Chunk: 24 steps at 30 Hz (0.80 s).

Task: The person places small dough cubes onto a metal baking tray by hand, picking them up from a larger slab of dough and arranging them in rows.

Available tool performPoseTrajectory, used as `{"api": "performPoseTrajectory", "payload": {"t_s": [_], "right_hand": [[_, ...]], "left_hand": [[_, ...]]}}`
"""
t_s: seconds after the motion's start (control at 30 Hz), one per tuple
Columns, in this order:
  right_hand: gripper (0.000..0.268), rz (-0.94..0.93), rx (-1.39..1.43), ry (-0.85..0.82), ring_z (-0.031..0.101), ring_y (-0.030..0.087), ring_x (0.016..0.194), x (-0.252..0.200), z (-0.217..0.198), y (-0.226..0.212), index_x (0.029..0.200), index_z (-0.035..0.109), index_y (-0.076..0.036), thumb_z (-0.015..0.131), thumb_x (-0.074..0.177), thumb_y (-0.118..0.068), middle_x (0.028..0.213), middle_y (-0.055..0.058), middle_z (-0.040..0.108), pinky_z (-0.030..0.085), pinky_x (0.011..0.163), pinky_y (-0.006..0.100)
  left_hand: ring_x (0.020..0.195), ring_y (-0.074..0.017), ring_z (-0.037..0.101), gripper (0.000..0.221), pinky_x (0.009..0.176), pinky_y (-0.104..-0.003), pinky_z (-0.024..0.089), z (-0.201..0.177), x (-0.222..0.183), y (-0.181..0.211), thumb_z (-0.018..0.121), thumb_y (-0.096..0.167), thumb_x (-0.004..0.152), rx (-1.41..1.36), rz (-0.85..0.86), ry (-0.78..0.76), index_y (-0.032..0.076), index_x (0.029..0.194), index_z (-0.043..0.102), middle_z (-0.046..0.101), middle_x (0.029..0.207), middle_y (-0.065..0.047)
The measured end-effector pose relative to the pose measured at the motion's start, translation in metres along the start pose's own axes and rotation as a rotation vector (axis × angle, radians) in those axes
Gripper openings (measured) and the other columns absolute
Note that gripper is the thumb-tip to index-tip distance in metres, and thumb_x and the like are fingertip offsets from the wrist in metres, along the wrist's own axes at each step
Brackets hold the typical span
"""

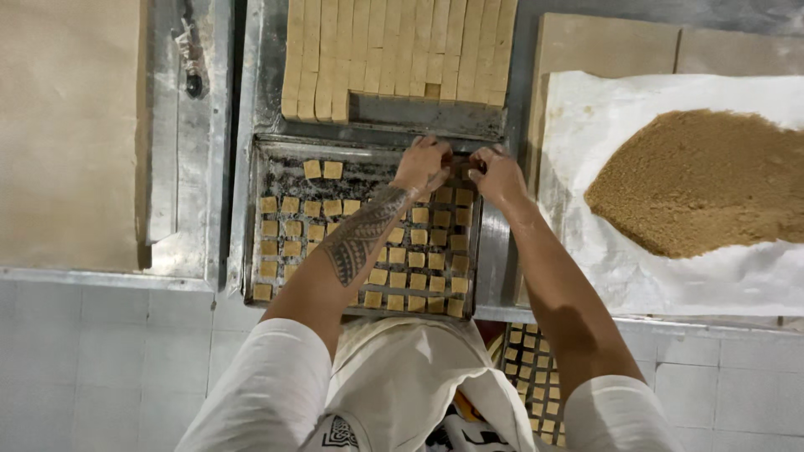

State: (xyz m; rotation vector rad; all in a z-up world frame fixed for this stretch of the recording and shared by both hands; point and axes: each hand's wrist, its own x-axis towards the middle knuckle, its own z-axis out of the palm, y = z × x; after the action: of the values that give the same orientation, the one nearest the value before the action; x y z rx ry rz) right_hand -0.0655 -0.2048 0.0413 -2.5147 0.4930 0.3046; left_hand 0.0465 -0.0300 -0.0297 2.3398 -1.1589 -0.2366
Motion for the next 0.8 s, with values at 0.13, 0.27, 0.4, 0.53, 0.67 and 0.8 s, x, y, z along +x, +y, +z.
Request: {"api": "performPoseTrajectory", "payload": {"t_s": [0.13, 0.27, 0.4, 0.53, 0.67, 0.8], "right_hand": [[0.045, -0.026, -0.146, -0.002, 0.049, 0.04, 0.129, -0.005, 0.002, 0.0, 0.128, 0.063, -0.01, 0.078, 0.087, -0.024, 0.137, 0.022, 0.053, 0.045, 0.104, 0.047], [0.048, -0.083, -0.156, 0.041, 0.047, 0.04, 0.133, -0.006, 0.002, -0.004, 0.127, 0.065, -0.01, 0.081, 0.084, -0.025, 0.14, 0.021, 0.049, 0.044, 0.108, 0.047], [0.042, -0.076, -0.085, 0.065, 0.055, 0.039, 0.127, -0.001, 0.01, -0.03, 0.128, 0.065, -0.009, 0.074, 0.092, -0.028, 0.138, 0.018, 0.053, 0.047, 0.106, 0.048], [0.04, -0.126, -0.036, -0.045, 0.06, 0.038, 0.124, 0.009, 0.045, -0.089, 0.132, 0.065, -0.012, 0.067, 0.099, -0.036, 0.138, 0.014, 0.057, 0.05, 0.104, 0.049], [0.041, -0.283, -0.045, -0.091, 0.052, 0.039, 0.128, 0.024, 0.099, -0.164, 0.132, 0.063, -0.011, 0.068, 0.099, -0.034, 0.139, 0.016, 0.052, 0.047, 0.105, 0.051], [0.044, -0.317, -0.095, -0.016, 0.047, 0.04, 0.127, 0.038, 0.136, -0.214, 0.13, 0.061, -0.006, 0.07, 0.094, -0.031, 0.134, 0.019, 0.05, 0.05, 0.096, 0.051]], "left_hand": [[0.122, -0.0387, 0.045, 0.046, 0.099, -0.054, 0.043, -0.006, -0.014, 0.015, 0.074, 0.019, 0.079, 0.089, -0.078, -0.067, 0.01, 0.123, 0.063, 0.051, 0.125, -0.017], [0.123, -0.0391, 0.044, 0.046, 0.099, -0.056, 0.042, -0.013, -0.02, 0.026, 0.074, 0.018, 0.084, 0.111, -0.103, -0.044, 0.01, 0.128, 0.063, 0.05, 0.128, -0.018], [0.118, -0.0418, 0.046, 0.049, 0.094, -0.056, 0.043, -0.034, -0.051, 0.002, 0.075, 0.02, 0.084, 0.014, -0.028, 0.145, 0.006, 0.128, 0.063, 0.052, 0.126, -0.021], [0.114, -0.0415, 0.054, 0.042, 0.097, -0.054, 0.047, -0.081, -0.099, -0.061, 0.075, 0.021, 0.081, -0.056, -0.212, 0.285, 0.009, 0.12, 0.068, 0.06, 0.12, -0.017], [0.11, -0.0418, 0.055, 0.028, 0.09, -0.055, 0.046, -0.124, -0.151, -0.128, 0.067, 0.012, 0.097, 0.067, -0.242, 0.371, 0.011, 0.125, 0.069, 0.059, 0.116, -0.019], [0.11, -0.044, 0.052, 0.034, 0.089, -0.057, 0.047, -0.127, -0.167, -0.156, 0.071, 0.012, 0.086, 0.089, -0.315, 0.251, 0.009, 0.119, 0.069, 0.057, 0.115, -0.02]]}}
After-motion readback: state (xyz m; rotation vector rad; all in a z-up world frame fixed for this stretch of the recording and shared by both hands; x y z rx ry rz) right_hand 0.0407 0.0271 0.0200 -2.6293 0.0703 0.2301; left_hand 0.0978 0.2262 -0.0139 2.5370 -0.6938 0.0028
